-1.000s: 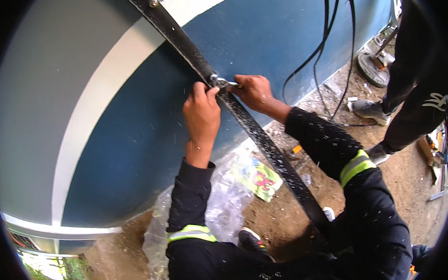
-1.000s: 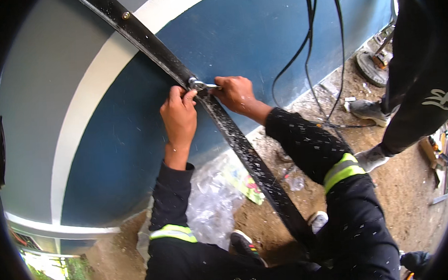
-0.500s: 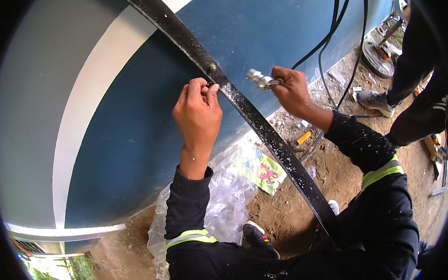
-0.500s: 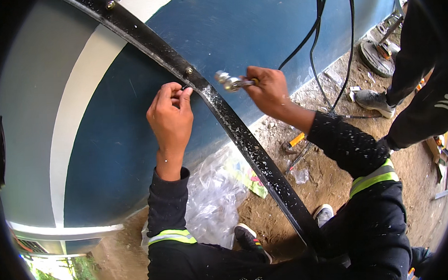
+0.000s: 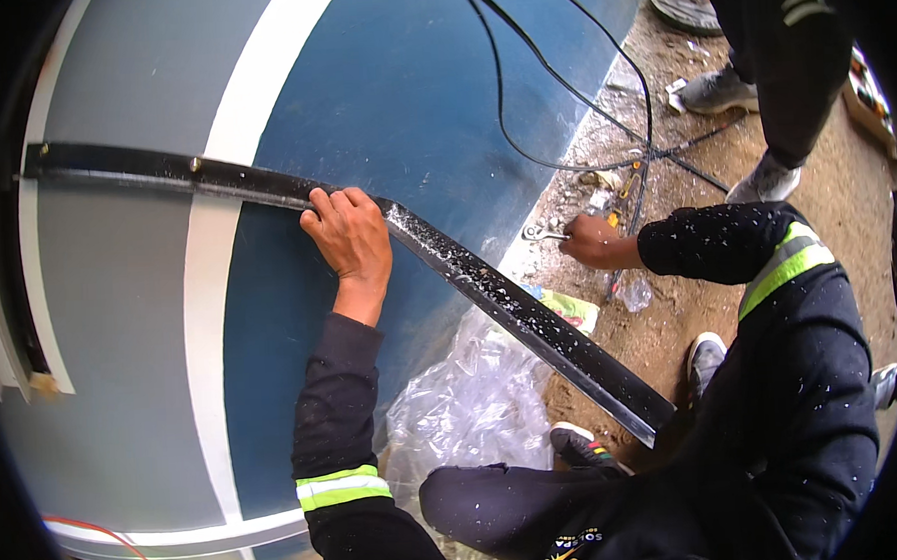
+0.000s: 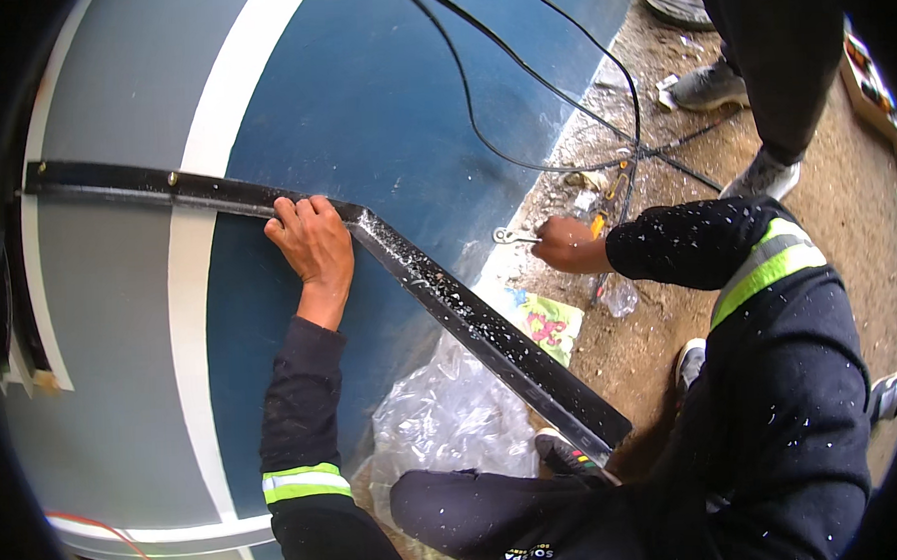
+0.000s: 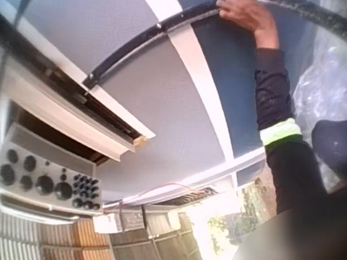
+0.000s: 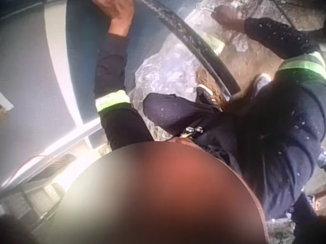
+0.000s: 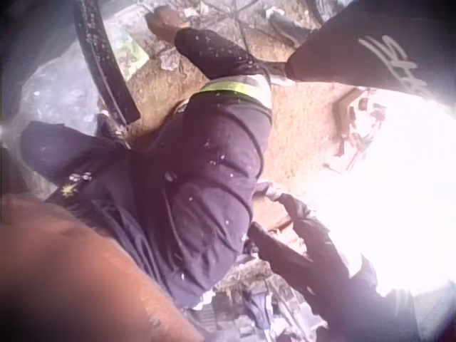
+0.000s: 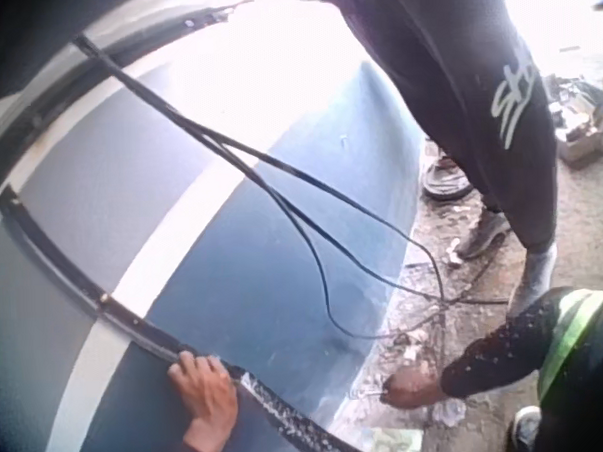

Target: The person uses a ratchet wrench to tighten bolts securing a black metal bracket to the side of a large blue and white cylindrical object. The person repeatedly positions the wrench, turns it to tighten fasteners, and repositions along the bracket while working in an outdoor area with other people nearby.

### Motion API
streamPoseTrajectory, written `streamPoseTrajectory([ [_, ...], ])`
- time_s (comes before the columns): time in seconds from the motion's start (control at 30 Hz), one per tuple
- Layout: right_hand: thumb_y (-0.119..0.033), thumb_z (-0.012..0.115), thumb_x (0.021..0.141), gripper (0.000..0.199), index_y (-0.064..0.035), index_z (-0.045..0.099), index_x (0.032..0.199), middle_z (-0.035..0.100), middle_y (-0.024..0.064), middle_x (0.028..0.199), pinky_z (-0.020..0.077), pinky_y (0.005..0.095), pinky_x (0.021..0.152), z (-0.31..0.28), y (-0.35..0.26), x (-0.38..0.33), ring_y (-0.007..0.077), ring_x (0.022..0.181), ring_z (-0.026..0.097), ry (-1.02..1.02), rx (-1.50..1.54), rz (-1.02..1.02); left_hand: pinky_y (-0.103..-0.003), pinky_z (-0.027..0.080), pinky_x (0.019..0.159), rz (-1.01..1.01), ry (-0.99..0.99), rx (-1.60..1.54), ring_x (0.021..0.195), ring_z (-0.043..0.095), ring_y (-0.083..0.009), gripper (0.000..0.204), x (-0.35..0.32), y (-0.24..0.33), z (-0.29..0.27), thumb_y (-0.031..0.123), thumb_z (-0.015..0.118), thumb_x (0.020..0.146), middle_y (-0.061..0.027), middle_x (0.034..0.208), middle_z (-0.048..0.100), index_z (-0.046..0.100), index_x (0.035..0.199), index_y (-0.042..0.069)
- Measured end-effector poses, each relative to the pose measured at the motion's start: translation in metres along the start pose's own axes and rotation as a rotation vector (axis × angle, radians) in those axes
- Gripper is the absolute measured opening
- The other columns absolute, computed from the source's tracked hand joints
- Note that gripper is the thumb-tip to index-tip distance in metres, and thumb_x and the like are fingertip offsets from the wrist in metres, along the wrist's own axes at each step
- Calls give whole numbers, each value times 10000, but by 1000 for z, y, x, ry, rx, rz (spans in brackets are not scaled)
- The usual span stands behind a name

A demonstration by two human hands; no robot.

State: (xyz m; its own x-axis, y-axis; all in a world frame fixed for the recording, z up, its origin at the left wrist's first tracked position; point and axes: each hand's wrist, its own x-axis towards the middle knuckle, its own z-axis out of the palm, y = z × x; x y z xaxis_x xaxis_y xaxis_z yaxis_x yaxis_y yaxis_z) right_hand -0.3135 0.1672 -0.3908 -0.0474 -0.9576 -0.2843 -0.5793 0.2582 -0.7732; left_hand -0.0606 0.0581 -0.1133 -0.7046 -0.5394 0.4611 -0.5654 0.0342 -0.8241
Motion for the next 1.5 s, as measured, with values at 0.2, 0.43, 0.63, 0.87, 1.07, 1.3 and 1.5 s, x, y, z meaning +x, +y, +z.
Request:
streamPoseTrajectory([
  [0.2, -286, 643, 936, 382, 72, 768, 981, 787, 311, 1018, 622, 550, 938, 23, 47, -23, 480, 1012, 787, -199, -128, 27, -474, 421, 899, 56, -83, 17, 1031, 612, -292, 111, 14, 3, -6, 140, 710, 947, -103, 826, 741, 747, 851, 98],
  [0.43, -271, 622, 942, 383, 34, 752, 1134, 794, 269, 1074, 631, 543, 935, 31, 54, -28, 441, 1061, 787, -253, -209, 120, -484, 425, 887, 190, -64, 51, 1024, 616, -295, 134, 12, 0, -4, 154, 681, 946, -93, 819, 737, 728, 829, 107],
  [0.63, -288, 604, 972, 411, 47, 758, 1154, 788, 307, 1141, 625, 533, 972, 29, 55, -9, 449, 1099, 783, -230, -199, 59, -495, 429, 878, 141, -39, 35, 1007, 608, -298, 125, 12, -1, -7, 150, 697, 932, -88, 828, 715, 715, 816, 109],
  [0.87, -282, 597, 975, 408, 47, 751, 1159, 786, 303, 1131, 627, 528, 962, 39, 73, 4, 454, 1090, 781, -286, -223, 16, -494, 434, 929, 112, -17, -29, 1007, 600, -294, 113, 8, 0, 1, 133, 706, 929, -92, 827, 670, 698, 820, 106],
  [1.07, -250, 622, 984, 326, 7, 774, 1117, 804, 209, 1084, 651, 517, 889, 65, 104, 1, 414, 1030, 796, -433, -523, -35, -478, 419, 923, 26, 289, -336, 1014, 625, -262, 79, -26, 7, -35, 45, 746, 902, -49, 898, 658, 696, 859, 87],
  [1.3, -316, 675, 978, 301, -69, 817, 1073, 824, 155, 981, 660, 498, 804, 73, 162, -46, 359, 922, 815, -813, -621, -289, -411, 437, 896, -250, 104, -905, 890, 664, -254, 176, -142, 29, -117, 8, 856, 848, -32, 932, 752, 785, 999, 64],
  [1.5, -454, 707, 966, 381, -127, 837, 1114, 838, 165, 1013, 639, 490, 833, 53, 215, -93, 339, 927, 812, -973, -386, -251, -415, 462, 808, -317, -9, -1281, 841, 685, -264, 242, -173, 32, -125, -5, 891, 770, -44, 911, 741, 778, 978, 47],
])
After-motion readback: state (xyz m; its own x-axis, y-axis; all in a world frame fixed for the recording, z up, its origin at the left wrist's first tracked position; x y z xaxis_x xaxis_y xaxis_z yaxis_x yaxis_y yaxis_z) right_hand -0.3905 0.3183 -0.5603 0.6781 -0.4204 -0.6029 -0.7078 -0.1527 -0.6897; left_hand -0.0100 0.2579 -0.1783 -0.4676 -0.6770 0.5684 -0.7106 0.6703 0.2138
